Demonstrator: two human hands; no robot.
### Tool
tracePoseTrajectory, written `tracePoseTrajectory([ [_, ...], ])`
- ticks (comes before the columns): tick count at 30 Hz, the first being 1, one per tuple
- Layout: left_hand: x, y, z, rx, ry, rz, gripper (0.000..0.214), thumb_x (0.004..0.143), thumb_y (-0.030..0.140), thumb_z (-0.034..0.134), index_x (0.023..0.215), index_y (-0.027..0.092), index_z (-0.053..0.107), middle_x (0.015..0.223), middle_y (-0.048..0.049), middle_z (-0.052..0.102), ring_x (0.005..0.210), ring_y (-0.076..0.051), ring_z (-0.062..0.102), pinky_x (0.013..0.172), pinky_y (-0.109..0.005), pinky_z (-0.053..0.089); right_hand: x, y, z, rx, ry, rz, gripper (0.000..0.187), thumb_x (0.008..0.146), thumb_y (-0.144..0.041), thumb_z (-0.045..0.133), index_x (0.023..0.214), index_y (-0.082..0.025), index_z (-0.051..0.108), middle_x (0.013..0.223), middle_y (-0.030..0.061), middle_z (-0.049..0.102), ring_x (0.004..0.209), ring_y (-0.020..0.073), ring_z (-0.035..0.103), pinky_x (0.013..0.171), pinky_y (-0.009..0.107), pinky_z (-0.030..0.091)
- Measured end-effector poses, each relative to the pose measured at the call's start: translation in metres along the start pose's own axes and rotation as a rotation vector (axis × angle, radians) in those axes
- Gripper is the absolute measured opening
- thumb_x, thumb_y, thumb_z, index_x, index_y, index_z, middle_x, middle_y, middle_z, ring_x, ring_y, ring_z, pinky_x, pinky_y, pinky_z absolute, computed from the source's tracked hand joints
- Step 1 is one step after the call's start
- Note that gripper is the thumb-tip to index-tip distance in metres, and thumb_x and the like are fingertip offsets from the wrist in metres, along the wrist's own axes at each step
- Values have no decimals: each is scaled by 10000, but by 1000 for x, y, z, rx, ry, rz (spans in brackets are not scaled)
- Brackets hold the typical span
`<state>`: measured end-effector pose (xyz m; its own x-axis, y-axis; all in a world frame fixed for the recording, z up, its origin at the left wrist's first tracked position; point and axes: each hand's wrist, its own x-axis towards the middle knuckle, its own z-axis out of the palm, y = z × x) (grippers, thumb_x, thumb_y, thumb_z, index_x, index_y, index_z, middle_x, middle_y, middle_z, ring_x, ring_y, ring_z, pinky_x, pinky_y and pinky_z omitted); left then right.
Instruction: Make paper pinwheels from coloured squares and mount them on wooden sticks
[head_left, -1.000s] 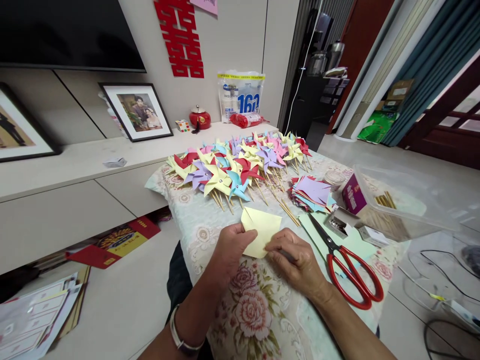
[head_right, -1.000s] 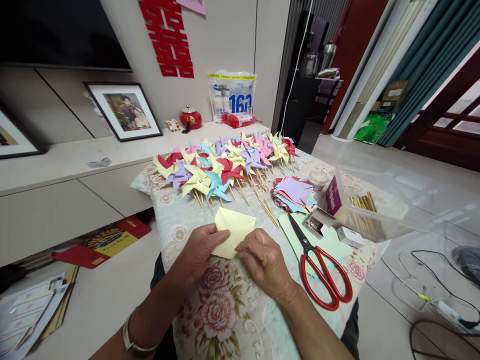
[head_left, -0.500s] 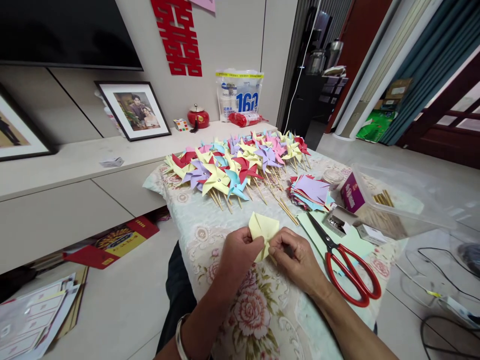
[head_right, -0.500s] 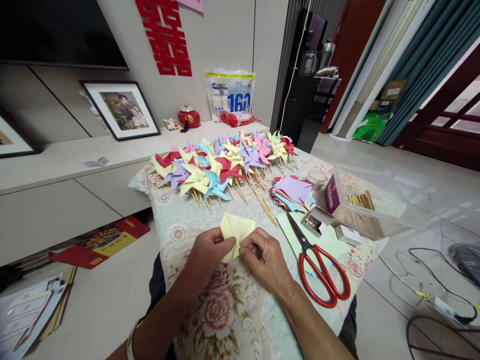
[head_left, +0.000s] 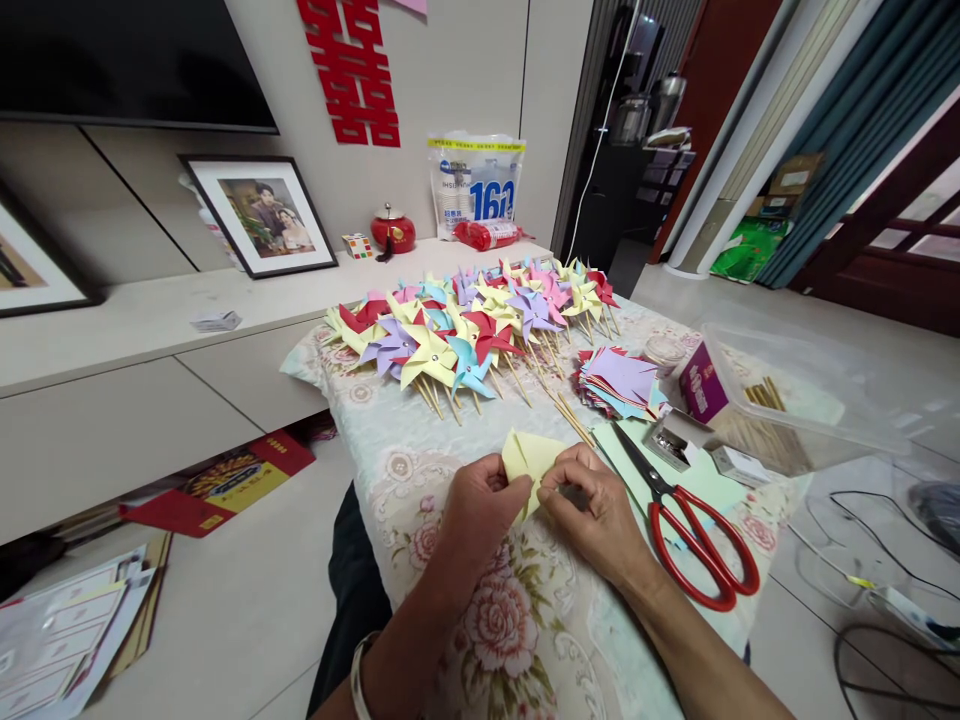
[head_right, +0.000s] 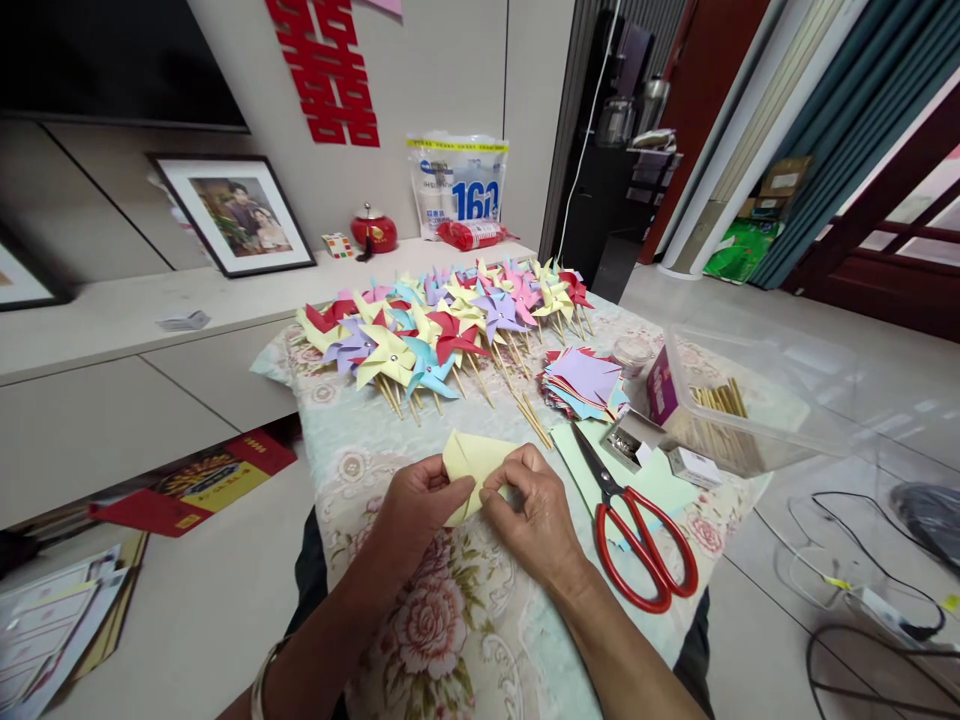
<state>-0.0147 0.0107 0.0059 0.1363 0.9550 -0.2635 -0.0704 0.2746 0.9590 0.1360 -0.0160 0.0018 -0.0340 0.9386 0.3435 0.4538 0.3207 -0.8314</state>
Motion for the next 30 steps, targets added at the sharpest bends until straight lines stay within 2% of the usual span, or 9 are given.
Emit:
tracePoseTrajectory([
  [13,0,-3,-3,43,5,14,164,624,241,674,741,136,719,608,9,647,538,-130,525,507,-230,382,-1,3,1,-47,-9,30,154,844,-203,583,694,-197,619,786,27,557,784,189,551,712,313,402],
  [19,0,-1,-1,8,-58,-4,109,626,254,664,664,152,658,582,17,621,542,-135,533,541,-245,403,0,1,1,-56,-15,49,155,831,-211,579,683,-196,624,774,28,555,751,184,550,670,302,399],
  [30,0,-11,1,84,12,60,80,637,225,666,588,169,636,558,15,632,558,-153,578,525,-232,418,1,1,2,-46,-23,70,180,839,-242,593,672,-195,642,762,30,558,735,186,553,644,304,404],
])
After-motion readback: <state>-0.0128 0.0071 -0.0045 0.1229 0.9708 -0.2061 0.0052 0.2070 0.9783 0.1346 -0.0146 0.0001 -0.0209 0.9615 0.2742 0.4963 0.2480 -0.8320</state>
